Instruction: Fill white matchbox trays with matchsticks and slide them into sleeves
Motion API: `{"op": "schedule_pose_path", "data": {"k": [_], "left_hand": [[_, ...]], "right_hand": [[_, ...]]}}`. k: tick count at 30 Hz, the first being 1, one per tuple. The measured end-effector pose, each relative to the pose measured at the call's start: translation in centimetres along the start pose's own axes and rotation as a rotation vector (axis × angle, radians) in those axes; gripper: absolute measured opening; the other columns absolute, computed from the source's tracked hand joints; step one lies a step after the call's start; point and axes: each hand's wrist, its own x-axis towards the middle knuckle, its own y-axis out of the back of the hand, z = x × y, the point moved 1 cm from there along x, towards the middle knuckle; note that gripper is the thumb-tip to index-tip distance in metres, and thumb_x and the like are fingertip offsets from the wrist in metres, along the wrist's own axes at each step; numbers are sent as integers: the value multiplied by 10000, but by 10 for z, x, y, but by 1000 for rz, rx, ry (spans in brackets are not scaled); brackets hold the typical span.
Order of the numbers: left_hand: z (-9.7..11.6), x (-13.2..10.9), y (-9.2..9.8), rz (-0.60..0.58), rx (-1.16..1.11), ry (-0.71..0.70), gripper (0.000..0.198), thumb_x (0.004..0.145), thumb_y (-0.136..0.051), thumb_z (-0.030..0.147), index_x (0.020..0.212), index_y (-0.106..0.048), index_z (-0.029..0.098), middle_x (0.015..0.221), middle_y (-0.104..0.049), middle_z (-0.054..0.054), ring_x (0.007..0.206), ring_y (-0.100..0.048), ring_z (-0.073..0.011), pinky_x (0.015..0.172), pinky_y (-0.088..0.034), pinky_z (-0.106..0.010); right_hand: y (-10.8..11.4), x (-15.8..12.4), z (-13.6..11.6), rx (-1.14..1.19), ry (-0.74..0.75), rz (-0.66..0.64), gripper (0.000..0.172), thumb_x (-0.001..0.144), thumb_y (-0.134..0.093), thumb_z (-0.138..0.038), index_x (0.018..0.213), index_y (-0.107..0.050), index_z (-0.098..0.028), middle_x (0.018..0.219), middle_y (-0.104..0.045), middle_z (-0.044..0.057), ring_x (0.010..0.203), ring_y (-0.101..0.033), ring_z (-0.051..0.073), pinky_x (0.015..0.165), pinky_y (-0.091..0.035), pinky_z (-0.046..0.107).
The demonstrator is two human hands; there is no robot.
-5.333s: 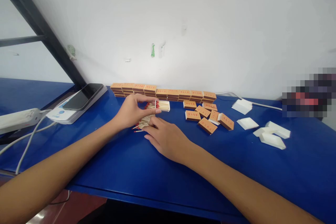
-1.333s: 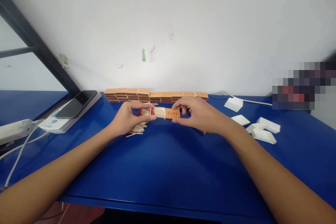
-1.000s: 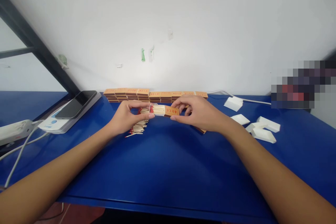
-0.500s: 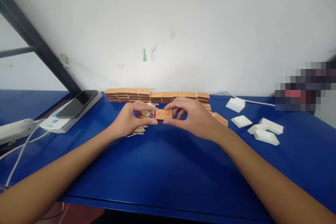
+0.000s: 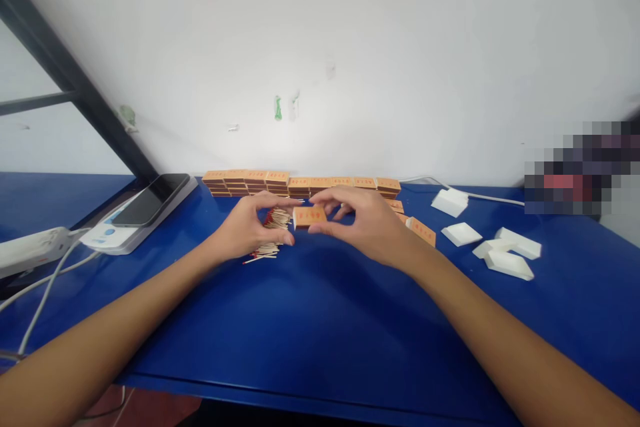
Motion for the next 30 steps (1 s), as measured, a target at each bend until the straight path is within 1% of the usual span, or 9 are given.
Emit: {"op": "schedule_pose_path", "data": {"k": [3,8,10,13,16,20,23,25,30], "left_hand": [[0,2,9,213,84,-1,460,846,-809,542,1177,-778,224,1039,-806,-49,1032,-707,-224,978,-507,-354],[-1,3,20,541,167,18,389,981,-635,550,1054,-794,203,956,-807,-36,864,-731,-172,829,-536,-303],[-1,3,22,595,168,20,414,995,-602,567,1016,-795,201,893,-799,-33,827,-726,-173,797,-534,-307],[-2,3,22,600,163,17,421,1004,-583,573,992,-791,207,875,-794,-29,832,-726,-178,792,-534,-315],[-2,3,20,581,162,-1,406,1013,-576,558,985,-791,214,880,-792,-20,836,-724,-169,792,-532,-313],[1,1,18,551,174,-26,380,1014,-588,534,978,-794,217,900,-797,-14,849,-724,-168,809,-530,-319],[4,0,14,531,185,-52,344,1014,-600,506,993,-796,223,954,-803,-4,880,-721,-169,839,-524,-325],[6,-1,11,519,202,-65,325,1011,-608,494,991,-795,228,953,-802,3,871,-714,-167,849,-518,-331],[6,-2,4,463,267,-68,285,995,-636,471,973,-799,239,914,-797,5,879,-705,-181,856,-509,-348]], "right_hand": [[0,23,17,-117,-12,124,428,834,-819,-520,1129,-755,-216,1098,-774,100,943,-708,265,868,-573,431],[-17,72,41,-321,79,130,313,859,-799,-407,1095,-746,-208,1069,-756,93,1046,-654,295,918,-509,451],[-26,86,46,-330,94,129,270,851,-803,-364,1064,-744,-211,1054,-756,86,1050,-639,298,921,-498,448],[-34,97,49,-318,98,101,265,856,-798,-365,1066,-745,-211,1077,-754,98,1083,-641,311,949,-499,468],[-29,96,46,-297,116,79,289,883,-772,-386,1119,-745,-222,1168,-742,118,1146,-645,320,1001,-497,497],[10,76,40,-317,97,164,214,937,-700,-396,1086,-753,-252,1185,-755,95,1160,-649,305,1004,-493,484],[55,47,46,-393,-110,239,173,939,-687,-376,1008,-761,-236,1063,-777,82,913,-683,241,856,-502,399],[84,25,60,-481,-291,203,157,936,-683,-329,1011,-761,-215,992,-776,82,795,-659,200,784,-471,359],[136,-17,113,-769,-594,88,113,902,-718,-292,907,-752,-184,959,-760,140,813,-606,217,742,-396,373]]}}
